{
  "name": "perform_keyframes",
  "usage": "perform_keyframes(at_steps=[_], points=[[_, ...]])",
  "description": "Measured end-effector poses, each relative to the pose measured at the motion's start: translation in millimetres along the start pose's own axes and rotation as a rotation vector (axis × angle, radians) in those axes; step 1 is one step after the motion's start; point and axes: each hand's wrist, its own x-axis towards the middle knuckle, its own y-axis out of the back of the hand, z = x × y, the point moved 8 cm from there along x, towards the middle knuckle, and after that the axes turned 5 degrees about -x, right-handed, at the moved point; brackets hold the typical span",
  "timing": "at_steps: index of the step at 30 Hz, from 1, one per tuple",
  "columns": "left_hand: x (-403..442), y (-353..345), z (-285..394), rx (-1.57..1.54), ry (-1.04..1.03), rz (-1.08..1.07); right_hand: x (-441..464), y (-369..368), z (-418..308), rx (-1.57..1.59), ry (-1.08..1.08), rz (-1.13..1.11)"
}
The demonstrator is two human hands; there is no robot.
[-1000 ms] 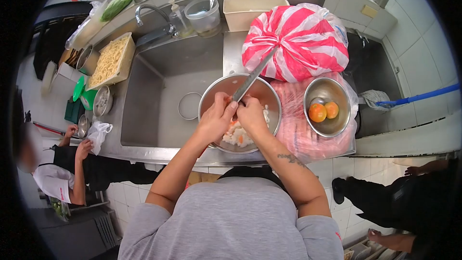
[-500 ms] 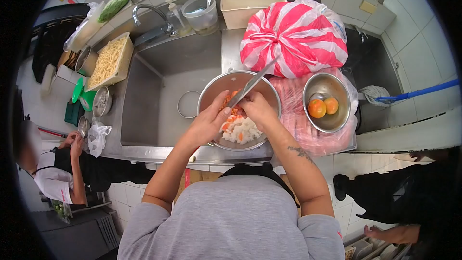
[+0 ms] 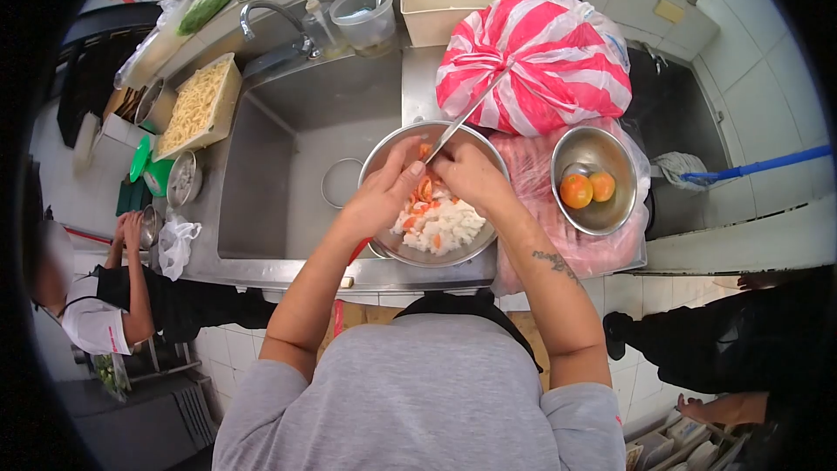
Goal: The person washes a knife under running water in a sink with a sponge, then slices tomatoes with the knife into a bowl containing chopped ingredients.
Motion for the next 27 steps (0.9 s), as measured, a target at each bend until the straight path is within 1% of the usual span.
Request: perform_keyframes(at_steps=[2,4,8,10,11,14,16,17,19,22,23,25,26,27], points=[[-2,5,7,0.039,0.013,-0.054,2,5,-10,-0.132,0.094,0.022],[-1,6,12,0.06,-0.024,-0.039,1,8,-20,-0.263,0.187,0.039],[3,5,12,0.059,-0.069,-0.021,-1,-2,-17,-0.148,0.077,-0.09],[7,5,7,-0.021,-0.014,-0.023,-3,-11,-14,-0.137,0.051,-0.174],[8,6,5,-0.06,0.013,-0.024,-4,-12,-14,-0.124,0.069,-0.172],[-3,9,7,-0.053,0.033,-0.012,-5,-9,-10,-0.078,0.114,-0.137],[-13,5,5,0.061,-0.069,0.042,-1,-4,-2,-0.039,0.129,-0.081],[-16,5,6,0.118,-0.119,0.07,1,-3,3,-0.033,0.085,-0.088],[-15,5,7,0.08,-0.06,0.015,-3,-4,-1,-0.016,-0.008,-0.104],[-3,6,-1,0.046,0.026,-0.033,-9,-20,-5,0.021,-0.054,-0.288],[-1,6,-6,0.04,0.055,-0.04,-10,-23,-8,0.008,-0.039,-0.289],[-6,9,-3,0.0,0.037,-0.034,-13,-28,-14,-0.019,-0.004,-0.284],[-9,8,-1,-0.019,0.024,-0.035,-11,-23,-14,-0.026,0.0,-0.235],[-14,8,1,0.036,-0.019,0.001,-10,-18,-12,-0.032,0.003,-0.188]])
